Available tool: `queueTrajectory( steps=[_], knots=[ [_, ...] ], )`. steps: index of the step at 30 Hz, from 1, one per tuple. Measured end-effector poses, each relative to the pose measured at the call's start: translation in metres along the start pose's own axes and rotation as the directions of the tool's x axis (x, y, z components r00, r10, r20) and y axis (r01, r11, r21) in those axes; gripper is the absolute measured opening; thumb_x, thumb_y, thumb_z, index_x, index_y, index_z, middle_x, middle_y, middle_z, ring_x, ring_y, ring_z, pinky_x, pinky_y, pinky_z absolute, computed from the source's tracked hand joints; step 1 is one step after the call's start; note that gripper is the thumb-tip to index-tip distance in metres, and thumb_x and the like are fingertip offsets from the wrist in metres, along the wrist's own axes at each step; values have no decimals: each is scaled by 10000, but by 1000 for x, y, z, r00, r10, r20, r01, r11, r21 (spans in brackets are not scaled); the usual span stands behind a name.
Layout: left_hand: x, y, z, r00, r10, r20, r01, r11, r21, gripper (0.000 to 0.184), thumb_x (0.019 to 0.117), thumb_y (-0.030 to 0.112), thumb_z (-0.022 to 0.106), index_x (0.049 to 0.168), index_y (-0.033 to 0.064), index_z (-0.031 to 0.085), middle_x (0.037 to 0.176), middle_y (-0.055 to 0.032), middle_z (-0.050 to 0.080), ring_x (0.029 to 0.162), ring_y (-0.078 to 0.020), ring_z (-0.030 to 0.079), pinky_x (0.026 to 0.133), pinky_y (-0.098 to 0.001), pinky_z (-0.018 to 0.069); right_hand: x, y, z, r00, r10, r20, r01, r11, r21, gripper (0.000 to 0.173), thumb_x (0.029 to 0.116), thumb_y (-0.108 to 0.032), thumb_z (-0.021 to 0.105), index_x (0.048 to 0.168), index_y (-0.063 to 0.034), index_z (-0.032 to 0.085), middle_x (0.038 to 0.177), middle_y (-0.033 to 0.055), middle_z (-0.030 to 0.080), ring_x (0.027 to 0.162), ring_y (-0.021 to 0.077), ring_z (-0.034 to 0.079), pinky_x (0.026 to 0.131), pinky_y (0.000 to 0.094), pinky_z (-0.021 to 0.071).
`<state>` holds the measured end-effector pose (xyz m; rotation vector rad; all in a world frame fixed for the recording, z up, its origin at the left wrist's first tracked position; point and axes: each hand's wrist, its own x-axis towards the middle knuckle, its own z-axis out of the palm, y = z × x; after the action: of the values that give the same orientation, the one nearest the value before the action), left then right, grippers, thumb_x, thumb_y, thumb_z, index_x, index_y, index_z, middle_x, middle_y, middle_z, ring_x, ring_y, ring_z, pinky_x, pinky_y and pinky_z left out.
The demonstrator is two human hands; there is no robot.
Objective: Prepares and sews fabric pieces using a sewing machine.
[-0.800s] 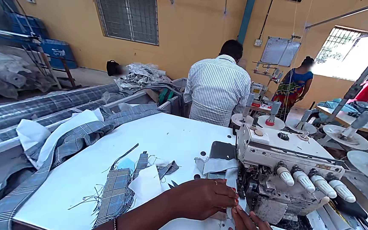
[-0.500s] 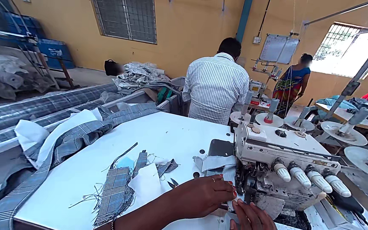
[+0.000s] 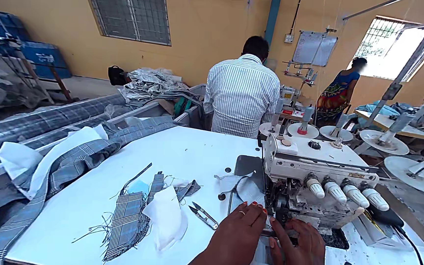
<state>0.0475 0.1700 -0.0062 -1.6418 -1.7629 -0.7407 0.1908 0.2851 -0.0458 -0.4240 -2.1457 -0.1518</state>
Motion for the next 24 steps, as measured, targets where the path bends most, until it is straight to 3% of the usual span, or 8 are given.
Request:
queueTrajectory(
  steps=[3,5,8,12,19,22,24],
  knots=[
    [2,11,3,997,-65,-34,67,993,93,235,862,39,618,1035,60,776,1055,-72,773,1009,-217,754,909,-345,595,-4,-7,-2,998,66,19,-64,996,-56,449,1037,-525,414,1257,-278,718,1043,161,649,1080,329,617,973,495,430],
    [3,12,3,996,-77,-48,82,991,106,228,873,60,610,1023,80,780,1033,-54,768,983,-210,749,910,-340,589,-11,-19,-7,988,151,26,-150,988,-43,460,993,-465,512,1255,-143,709,1091,214,674,1065,386,633,912,525,461],
    [4,11,2,994,-96,-45,100,990,96,242,892,98,583,1026,102,785,1018,-34,761,955,-204,739,891,-349,584,-30,-36,-12,970,243,24,-243,970,7,438,969,-362,578,1241,-26,650,1161,254,666,1082,396,641,919,513,479],
    [4,13,5,989,-142,-44,146,985,97,290,945,178,519,1047,115,782,1010,-31,742,907,-211,706,838,-355,559,-42,-42,-12,955,291,62,-294,955,46,384,940,-265,613,1202,9,675,1127,222,692,1045,365,657,906,464,506],
    [1,15,2,978,-208,7,207,976,70,369,978,281,462,1122,118,761,1110,-36,728,956,-248,675,830,-430,500,-40,-46,-13,944,312,105,-321,944,79,368,898,-203,631,1176,30,687,1094,197,716,1006,361,680,879,479,520],
    [7,5,-3,962,-258,86,261,965,-30,353,993,279,474,1121,126,765,1094,-47,718,959,-273,676,805,-465,512,-40,-48,-14,938,323,121,-334,939,85,346,905,-190,620,1156,35,697,1075,189,725,997,354,686,876,485,520],
    [16,-7,-11,929,-301,214,334,933,-136,334,1022,245,473,1122,117,764,1117,-87,712,1006,-313,670,826,-503,523,-40,-50,-14,935,330,130,-342,936,85,330,910,-186,610,1140,30,705,1057,176,733,982,343,693,883,486,521]
  ],
)
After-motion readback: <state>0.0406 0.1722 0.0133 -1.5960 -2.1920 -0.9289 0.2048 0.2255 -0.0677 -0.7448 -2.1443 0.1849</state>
